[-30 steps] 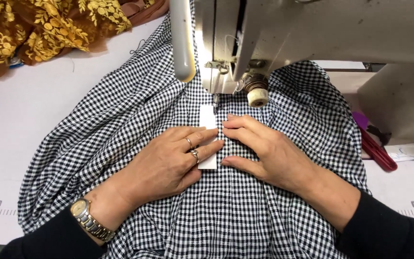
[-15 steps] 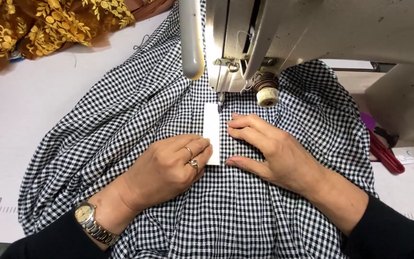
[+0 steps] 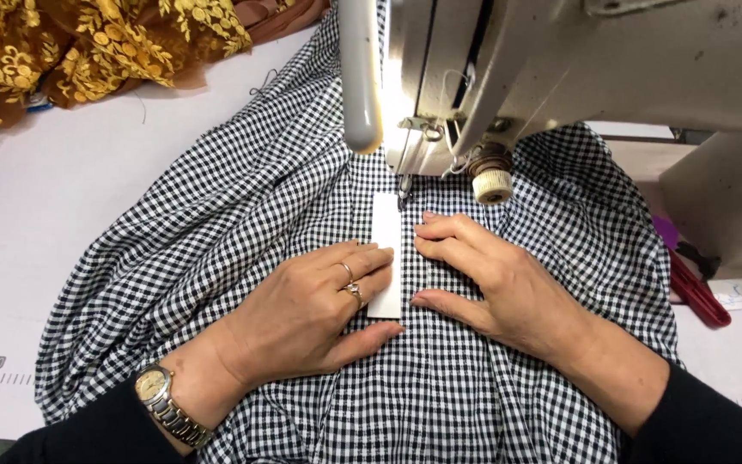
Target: Sewing a white zipper onto a black and white checkered fabric using an industrial sewing machine, involving frequent alignment and feeding of the material.
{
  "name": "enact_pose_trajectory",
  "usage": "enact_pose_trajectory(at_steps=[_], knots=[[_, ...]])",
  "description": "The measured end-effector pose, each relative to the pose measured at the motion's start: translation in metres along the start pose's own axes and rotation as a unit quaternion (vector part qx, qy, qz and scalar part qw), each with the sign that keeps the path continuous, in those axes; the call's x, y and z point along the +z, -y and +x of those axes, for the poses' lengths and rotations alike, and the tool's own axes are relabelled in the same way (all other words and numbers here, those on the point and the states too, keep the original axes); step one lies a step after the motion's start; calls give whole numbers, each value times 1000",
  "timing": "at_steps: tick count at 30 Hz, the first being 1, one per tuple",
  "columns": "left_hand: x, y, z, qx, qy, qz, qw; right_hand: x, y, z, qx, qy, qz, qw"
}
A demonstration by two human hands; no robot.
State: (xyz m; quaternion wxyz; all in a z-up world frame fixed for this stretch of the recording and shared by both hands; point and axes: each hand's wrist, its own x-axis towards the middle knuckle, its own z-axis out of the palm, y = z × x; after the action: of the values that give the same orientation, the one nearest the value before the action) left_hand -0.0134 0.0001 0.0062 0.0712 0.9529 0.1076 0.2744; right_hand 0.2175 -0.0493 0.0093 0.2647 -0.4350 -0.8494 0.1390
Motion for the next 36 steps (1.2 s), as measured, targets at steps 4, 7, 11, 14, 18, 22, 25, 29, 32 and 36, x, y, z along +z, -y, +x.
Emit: enact_pose_trajectory(at_steps=[4, 7, 11, 14, 18, 22, 25, 29, 32, 36], knots=[[2, 2, 2, -13, 13, 24, 1000, 0, -1, 1, 7, 6, -9, 1000], [4, 5, 2, -31, 13, 4, 999, 0, -2, 2, 12, 13, -11, 1000], [7, 7, 2, -23, -9, 6, 1000, 1, -2, 3, 12, 18, -15, 1000], [6, 9, 3, -21, -11, 4, 1000, 0, -4, 5, 12, 19, -11, 1000], [8, 15, 4, -37, 2, 4, 999, 0, -8, 8, 3, 14, -13, 1000], [10, 27, 9, -40, 8, -5, 999, -1, -18, 14, 7, 10, -5, 1000], [12, 35, 12, -31, -3, -7, 999, 1, -28, 17, 5, 12, -7, 1000], [13, 41, 14, -26, -7, -8, 1000, 2, -36, 18, 51, 18, -15, 998], [12, 40, 14, -17, -1, -6, 1000, 3, -36, 16, 60, 21, -12, 998], [7, 41, 14, 29, 7, 4, 1000, 2, -37, 17, 51, 21, -10, 998]])
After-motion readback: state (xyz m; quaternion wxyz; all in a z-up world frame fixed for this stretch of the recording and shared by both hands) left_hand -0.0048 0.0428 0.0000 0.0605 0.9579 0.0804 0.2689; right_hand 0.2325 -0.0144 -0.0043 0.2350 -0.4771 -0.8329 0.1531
